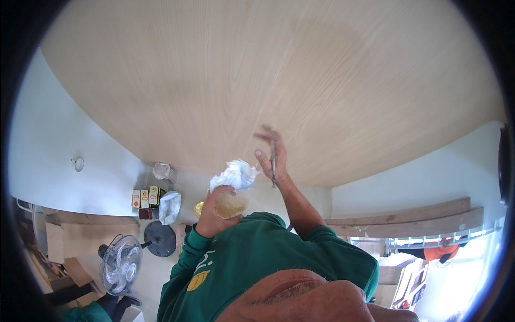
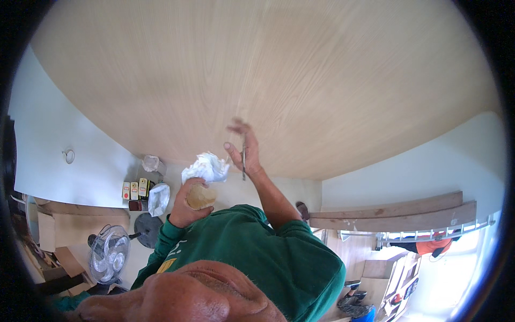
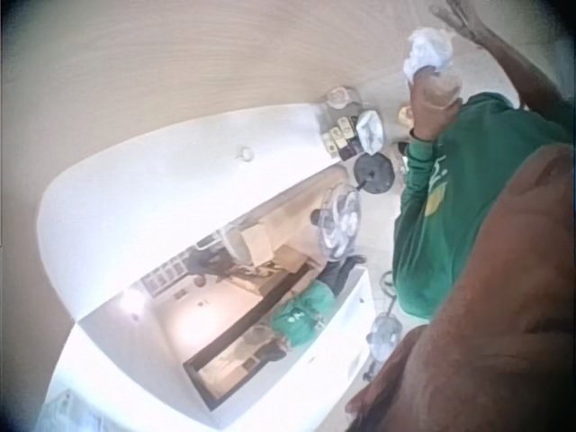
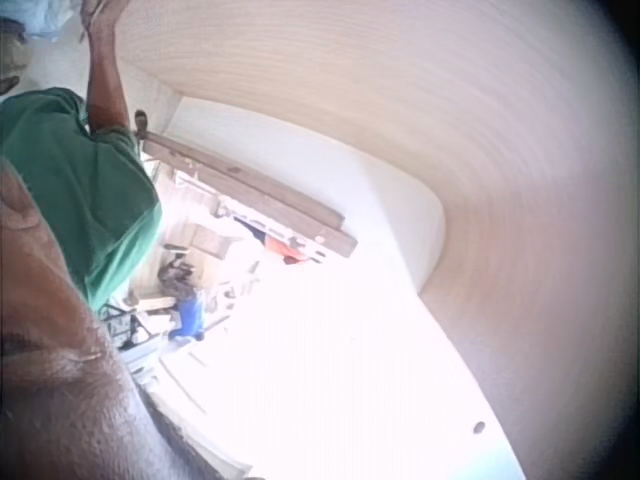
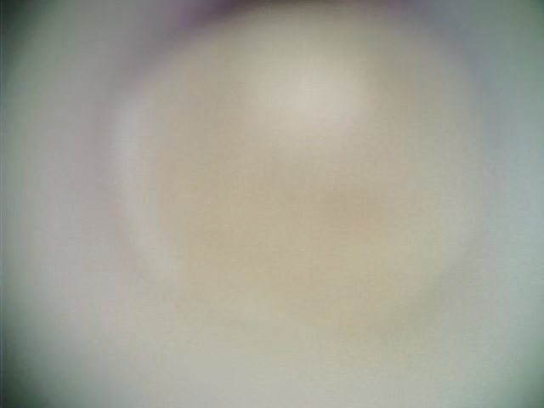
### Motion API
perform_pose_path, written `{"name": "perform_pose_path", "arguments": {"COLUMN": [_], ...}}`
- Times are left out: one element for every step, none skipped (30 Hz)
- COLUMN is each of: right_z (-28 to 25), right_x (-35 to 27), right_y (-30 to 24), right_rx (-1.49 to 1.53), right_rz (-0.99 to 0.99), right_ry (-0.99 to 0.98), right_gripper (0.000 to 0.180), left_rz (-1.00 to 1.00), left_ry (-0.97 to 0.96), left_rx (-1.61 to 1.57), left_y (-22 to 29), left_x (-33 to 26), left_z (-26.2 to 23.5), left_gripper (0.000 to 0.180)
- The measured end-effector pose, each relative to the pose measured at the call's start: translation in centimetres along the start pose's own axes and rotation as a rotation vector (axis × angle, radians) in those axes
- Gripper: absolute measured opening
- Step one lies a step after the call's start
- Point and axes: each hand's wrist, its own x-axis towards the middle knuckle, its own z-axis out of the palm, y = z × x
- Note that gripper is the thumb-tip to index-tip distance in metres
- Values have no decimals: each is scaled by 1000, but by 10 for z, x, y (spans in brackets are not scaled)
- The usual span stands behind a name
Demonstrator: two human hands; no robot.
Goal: The person paints a ceiling with a brush, repeatedly dipping it into a small container of light-colored paint and applying it in long strokes. The person occasionally wipes the ceiling with a white cloth and moves around the room to reach different areas.
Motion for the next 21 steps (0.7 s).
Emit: {"name": "perform_pose_path", "arguments": {"right_z": [4, 8, 11, 10, 13, 13, 15, 17, 19, 22, 23, 24, 22, 16, 7, -6, -23, -42, -69, -97, -123], "right_x": [-11, -20, -26, -29, -34, -38, -43, -48, -53, -58, -60, -62, -58, -51, -40, -22, 1, 33, 63, 98, 131], "right_y": [-3, -9, -16, -25, -34, -43, -51, -57, -60, -62, -62, -62, -62, -64, -69, -76, -85, -95, -110, -127, -144], "right_rx": [253, 481, 707, 809, 912, 998, 949, 881, 805, 704, 599, 477, 574, 353, 134, -108, -189, -439, -557, -670, -785], "right_rz": [132, 255, 371, 387, 400, 407, 437, 461, 468, 485, 488, 509, 492, 435, 368, 319, 330, 326, 65, -268, -429], "right_ry": [-54, -141, -230, -276, -330, -453, -355, -320, -365, -301, -315, -300, -290, -201, -160, -191, 3, 208, 418, 580, 721], "right_gripper": [80, 77, 74, 70, 66, 62, 55, 49, 43, 37, 32, 28, 23, 25, 26, 28, 27, 24, 22, 22, 21], "left_rz": [2, 22, -15, -32, 8, -34, -23, 25, 6, 24, 61, 69, 95, 116, 112, 111, 114, 104, 93, 77, 59], "left_ry": [-47, -90, -121, -142, -133, -131, -107, -80, -70, -58, -41, -29, -10, 6, 38, 72, 98, 106, 103, 110, 97], "left_rx": [-29, -51, -72, -79, -58, -80, -76, -40, -55, -38, -5, -28, -34, -40, -26, -9, 34, -13, -38, -67, -83], "left_y": [1, 2, 3, 5, 5, 7, 8, 8, 9, 10, 11, 11, 12, 14, 15, 16, 16, 16, 16, 16, 15], "left_x": [1, 3, 4, 6, 8, 9, 10, 11, 11, 11, 11, 10, 10, 10, 10, 11, 12, 12, 12, 10, 8], "left_z": [1, 1, 2, 4, 2, 3, 5, 5, 6, 5, 6, 5, 6, 8, 9, 10, 9, 7, 5, 3, 2], "left_gripper": [75, 75, 74, 74, 73, 73, 72, 71, 71, 71, 71, 71, 71, 71, 71, 71, 72, 72, 73, 73, 74]}}
